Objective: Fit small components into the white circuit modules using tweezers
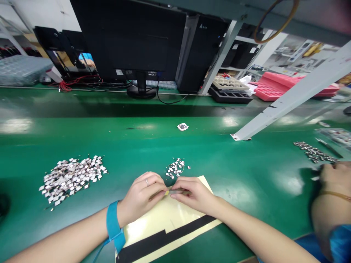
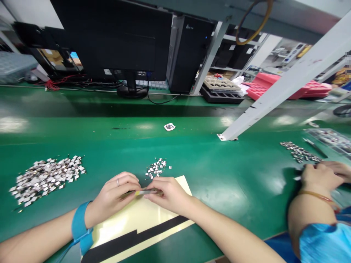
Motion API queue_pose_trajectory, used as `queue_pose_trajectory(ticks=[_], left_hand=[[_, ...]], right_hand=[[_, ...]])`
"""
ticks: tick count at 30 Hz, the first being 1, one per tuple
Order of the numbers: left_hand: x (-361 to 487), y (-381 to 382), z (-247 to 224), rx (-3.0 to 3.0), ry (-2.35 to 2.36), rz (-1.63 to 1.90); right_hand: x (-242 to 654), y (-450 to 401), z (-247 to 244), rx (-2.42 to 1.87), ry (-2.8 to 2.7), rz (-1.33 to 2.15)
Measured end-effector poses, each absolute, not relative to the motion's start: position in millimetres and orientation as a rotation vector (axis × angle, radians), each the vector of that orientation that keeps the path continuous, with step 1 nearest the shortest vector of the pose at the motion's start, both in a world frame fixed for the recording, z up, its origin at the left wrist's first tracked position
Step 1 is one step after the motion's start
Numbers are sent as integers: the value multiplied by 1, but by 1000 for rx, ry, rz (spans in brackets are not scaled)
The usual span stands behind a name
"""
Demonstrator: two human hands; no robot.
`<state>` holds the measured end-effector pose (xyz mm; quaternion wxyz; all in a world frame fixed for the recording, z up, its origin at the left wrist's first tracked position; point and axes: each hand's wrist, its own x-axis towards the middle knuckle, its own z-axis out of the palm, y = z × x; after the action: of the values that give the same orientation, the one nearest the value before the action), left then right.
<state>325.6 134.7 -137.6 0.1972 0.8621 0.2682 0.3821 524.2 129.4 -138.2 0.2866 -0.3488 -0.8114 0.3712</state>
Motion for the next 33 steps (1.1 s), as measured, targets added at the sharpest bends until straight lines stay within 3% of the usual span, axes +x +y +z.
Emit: queue_pose_trajectory(ticks=[19, 33], left_hand=[[327, 129, -136, 2775, 888, 940], [326, 131, -140, 2605, 815, 954]], right_hand=[[521, 129, -139, -935, -2197, 881], [522, 129, -139, -972, -2198, 892]])
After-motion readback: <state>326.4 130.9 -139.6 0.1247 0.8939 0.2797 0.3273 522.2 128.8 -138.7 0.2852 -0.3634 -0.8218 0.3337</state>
